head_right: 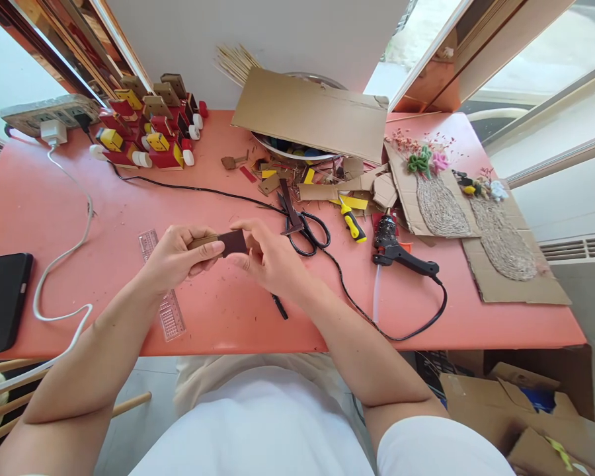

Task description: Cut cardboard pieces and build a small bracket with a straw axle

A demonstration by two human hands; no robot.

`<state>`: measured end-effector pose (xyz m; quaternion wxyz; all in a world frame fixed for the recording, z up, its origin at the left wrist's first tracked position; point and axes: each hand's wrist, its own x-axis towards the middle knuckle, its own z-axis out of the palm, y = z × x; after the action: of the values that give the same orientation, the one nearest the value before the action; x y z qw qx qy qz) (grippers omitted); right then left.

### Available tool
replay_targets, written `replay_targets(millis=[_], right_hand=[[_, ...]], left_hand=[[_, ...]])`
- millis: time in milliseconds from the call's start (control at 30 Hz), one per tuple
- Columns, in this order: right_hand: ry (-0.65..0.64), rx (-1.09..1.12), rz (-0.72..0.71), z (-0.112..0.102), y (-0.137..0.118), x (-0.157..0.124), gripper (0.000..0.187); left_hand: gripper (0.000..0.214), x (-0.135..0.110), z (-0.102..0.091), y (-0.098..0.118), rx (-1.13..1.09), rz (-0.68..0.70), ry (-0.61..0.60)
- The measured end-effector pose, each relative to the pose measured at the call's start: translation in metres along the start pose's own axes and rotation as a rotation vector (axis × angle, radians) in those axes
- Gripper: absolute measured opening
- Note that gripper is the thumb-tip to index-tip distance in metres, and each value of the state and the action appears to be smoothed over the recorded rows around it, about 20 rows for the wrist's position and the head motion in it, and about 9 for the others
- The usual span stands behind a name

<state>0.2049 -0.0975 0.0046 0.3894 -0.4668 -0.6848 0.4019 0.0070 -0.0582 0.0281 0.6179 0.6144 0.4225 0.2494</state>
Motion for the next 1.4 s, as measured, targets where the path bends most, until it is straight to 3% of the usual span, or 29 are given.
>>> replay_targets(millis=[133, 300, 633, 867, 933, 1033, 1167, 1300, 1400], right_hand=[[0.022, -0.207, -0.175, -0.006, 0.005, -0.001, 0.050], [0.059, -0.290, -0.271, -0.001, 0.006, -0.004, 0.047], [0.084, -0.254, -0.171, 0.006, 0.001, -0.009, 0.052], [0.087, -0.110, -0.066, 0.010, 0.003, -0.008, 0.032], [0.043, -0.041, -0.004, 0.008, 0.003, -0.005, 0.028], [-0.129, 0.044, 0.087, 0.000, 0.000, 0.000, 0.025], [-0.294, 0.151, 0.117, -0.007, -0.004, 0.005, 0.029], [-0.150, 0.276, 0.165, -0.002, -0.002, 0.008, 0.042], [0.021, 0.403, 0.236, 0.005, 0.003, 0.009, 0.048]], left_hand=[[0.036, 0.001, 0.000, 0.000, 0.049, -0.006, -0.020], [0.038, 0.000, 0.002, 0.000, 0.132, 0.031, -0.034], [0.030, -0.003, 0.004, 0.003, 0.195, 0.122, 0.079], [0.027, -0.002, 0.001, 0.002, 0.206, 0.111, 0.047], [0.027, 0.000, 0.000, 0.000, 0.227, 0.115, 0.003], [0.028, 0.000, -0.002, -0.003, 0.252, 0.100, -0.087], [0.028, -0.002, -0.006, -0.003, 0.254, 0.097, -0.168], [0.033, 0.001, -0.005, -0.005, 0.101, 0.140, -0.016], [0.052, 0.007, 0.001, -0.011, -0.112, 0.192, 0.117]])
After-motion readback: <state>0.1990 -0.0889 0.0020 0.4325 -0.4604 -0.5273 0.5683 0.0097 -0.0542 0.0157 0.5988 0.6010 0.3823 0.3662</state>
